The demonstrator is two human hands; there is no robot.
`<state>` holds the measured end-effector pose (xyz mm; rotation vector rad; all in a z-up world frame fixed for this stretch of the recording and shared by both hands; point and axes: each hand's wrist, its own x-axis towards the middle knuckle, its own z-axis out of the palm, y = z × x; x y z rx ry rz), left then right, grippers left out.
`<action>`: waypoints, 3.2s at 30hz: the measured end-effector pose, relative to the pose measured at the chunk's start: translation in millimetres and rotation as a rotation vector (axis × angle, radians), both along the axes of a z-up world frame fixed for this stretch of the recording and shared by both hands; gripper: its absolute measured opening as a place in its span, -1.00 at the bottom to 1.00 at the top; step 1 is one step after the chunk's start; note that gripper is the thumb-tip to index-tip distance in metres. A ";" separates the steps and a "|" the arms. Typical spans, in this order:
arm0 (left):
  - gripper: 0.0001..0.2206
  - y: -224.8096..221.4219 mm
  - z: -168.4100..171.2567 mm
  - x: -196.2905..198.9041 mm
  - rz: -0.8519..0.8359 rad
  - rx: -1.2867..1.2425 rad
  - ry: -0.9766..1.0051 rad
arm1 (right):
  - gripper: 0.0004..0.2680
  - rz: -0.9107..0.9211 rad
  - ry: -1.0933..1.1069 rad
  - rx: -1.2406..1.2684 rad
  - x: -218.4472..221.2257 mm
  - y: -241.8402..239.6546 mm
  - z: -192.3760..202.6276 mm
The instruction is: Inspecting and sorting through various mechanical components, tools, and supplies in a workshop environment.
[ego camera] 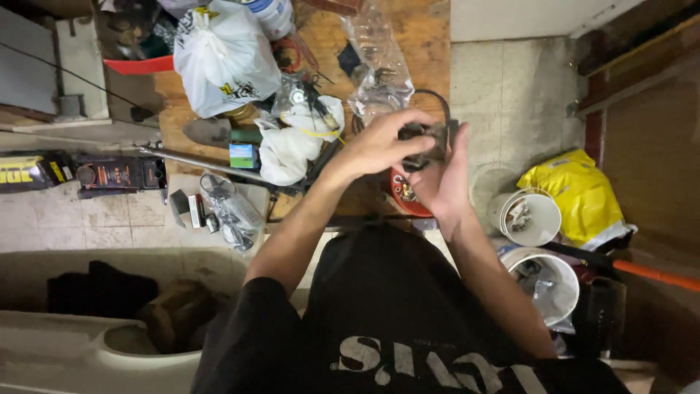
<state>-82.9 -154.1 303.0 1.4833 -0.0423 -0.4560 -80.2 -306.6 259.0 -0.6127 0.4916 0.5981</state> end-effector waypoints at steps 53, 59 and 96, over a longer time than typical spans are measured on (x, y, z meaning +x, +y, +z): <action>-0.07 -20.7 2.2 -12.9 -0.028 0.618 -0.645 | -0.44 0.004 -0.104 0.298 -8.6 -17.3 49.0; -0.37 12.7 -67.4 2.9 0.245 0.226 -0.506 | -0.50 -0.002 -0.134 0.244 -4.8 -37.1 18.5; -0.81 145.0 -386.3 114.6 0.896 0.635 0.347 | -0.50 -0.010 -0.091 -0.258 15.4 -44.4 -52.3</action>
